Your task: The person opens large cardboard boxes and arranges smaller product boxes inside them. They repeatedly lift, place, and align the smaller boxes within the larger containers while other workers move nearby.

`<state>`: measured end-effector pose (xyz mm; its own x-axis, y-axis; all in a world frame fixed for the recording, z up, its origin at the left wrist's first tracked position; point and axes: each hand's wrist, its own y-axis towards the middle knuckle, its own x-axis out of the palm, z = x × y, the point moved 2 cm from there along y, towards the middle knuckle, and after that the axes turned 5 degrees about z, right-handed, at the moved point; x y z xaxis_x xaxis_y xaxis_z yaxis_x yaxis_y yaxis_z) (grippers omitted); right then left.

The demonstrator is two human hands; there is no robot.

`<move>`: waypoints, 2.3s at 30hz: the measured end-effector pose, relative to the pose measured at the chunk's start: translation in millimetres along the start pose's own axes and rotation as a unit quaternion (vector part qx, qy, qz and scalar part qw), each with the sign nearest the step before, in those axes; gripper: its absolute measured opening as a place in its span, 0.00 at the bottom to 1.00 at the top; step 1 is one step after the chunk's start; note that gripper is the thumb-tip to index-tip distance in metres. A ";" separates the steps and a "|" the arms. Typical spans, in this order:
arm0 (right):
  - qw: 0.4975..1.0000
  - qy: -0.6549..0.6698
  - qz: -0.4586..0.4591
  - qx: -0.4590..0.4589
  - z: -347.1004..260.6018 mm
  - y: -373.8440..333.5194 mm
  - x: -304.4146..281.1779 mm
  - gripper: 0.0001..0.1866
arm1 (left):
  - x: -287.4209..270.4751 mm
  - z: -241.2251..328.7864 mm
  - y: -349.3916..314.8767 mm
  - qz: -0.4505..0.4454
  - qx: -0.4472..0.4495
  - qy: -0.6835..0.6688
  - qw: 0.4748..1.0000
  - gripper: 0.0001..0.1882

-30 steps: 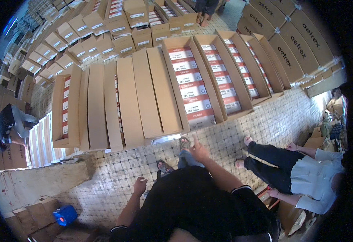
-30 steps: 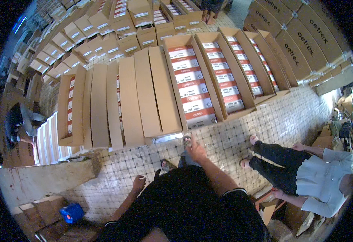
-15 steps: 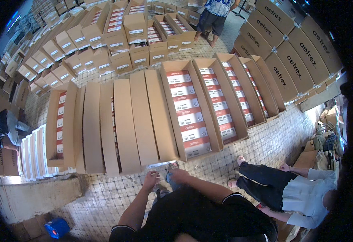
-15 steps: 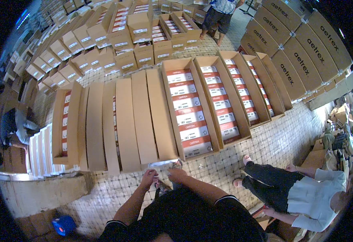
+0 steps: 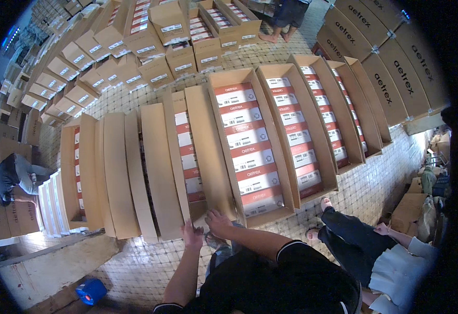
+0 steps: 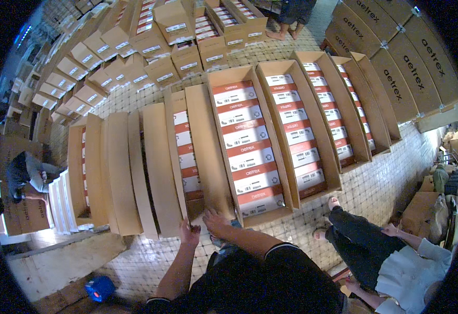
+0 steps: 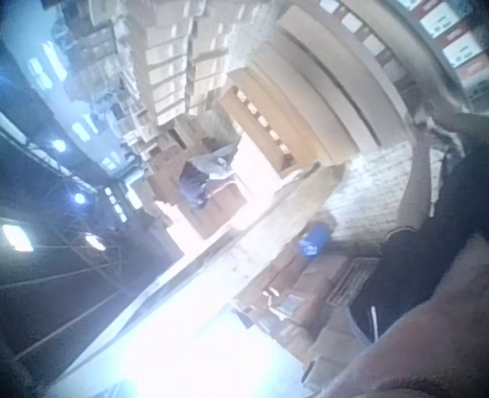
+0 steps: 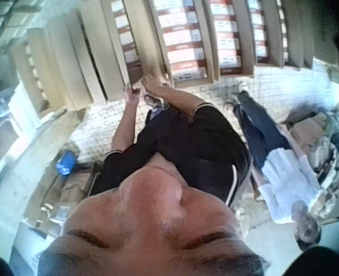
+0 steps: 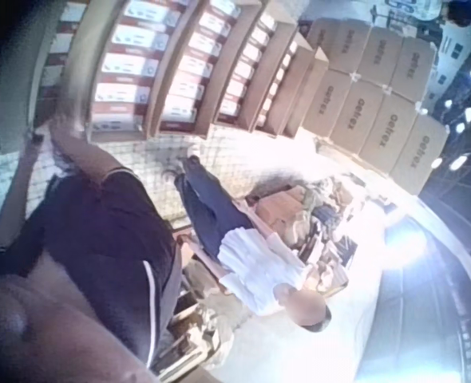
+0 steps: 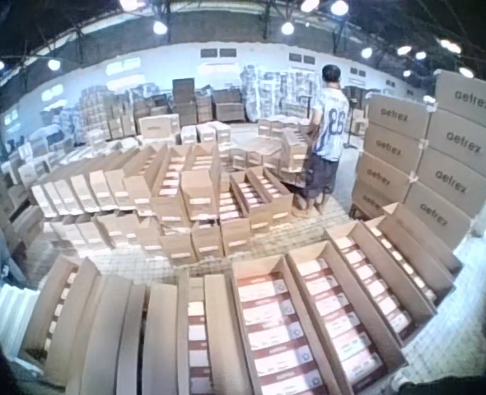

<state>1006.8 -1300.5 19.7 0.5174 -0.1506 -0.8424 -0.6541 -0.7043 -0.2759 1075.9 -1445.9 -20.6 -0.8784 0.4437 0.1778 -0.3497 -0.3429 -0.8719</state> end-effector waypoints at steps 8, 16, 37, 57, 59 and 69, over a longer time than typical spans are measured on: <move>0.954 -0.221 -0.091 -0.181 7.8 23.7 -6.3 0.17 | -7.7 21.2 2.4 0.055 0.147 0.534 0.831 0.21; 0.978 -0.180 0.099 -0.028 28.9 -27.8 -85.6 0.11 | 8.8 70.3 -31.1 0.059 0.191 0.794 0.574 0.24; 0.969 -0.023 -0.038 0.243 15.5 -80.6 -53.9 0.14 | -15.8 61.4 -23.3 -0.007 0.270 0.831 0.486 0.21; 0.954 -0.015 -0.054 0.295 2.4 -101.0 -0.3 0.21 | -39.4 58.5 -25.1 -0.057 0.211 0.858 0.464 0.27; 0.942 -0.014 -0.047 0.332 2.7 -111.9 -12.8 0.20 | -38.7 64.7 -31.8 -0.045 0.214 0.853 0.475 0.26; 0.959 0.181 0.007 0.219 -46.7 -5.3 -14.0 0.31 | -29.4 73.3 -42.4 -0.064 0.165 0.871 0.458 0.28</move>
<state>1028.8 -1327.1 54.6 0.6129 -0.4454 -0.6527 -0.7901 -0.3540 -0.5004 1092.7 -1505.1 44.6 0.6484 0.3673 -0.6668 -0.6449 -0.2005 -0.7375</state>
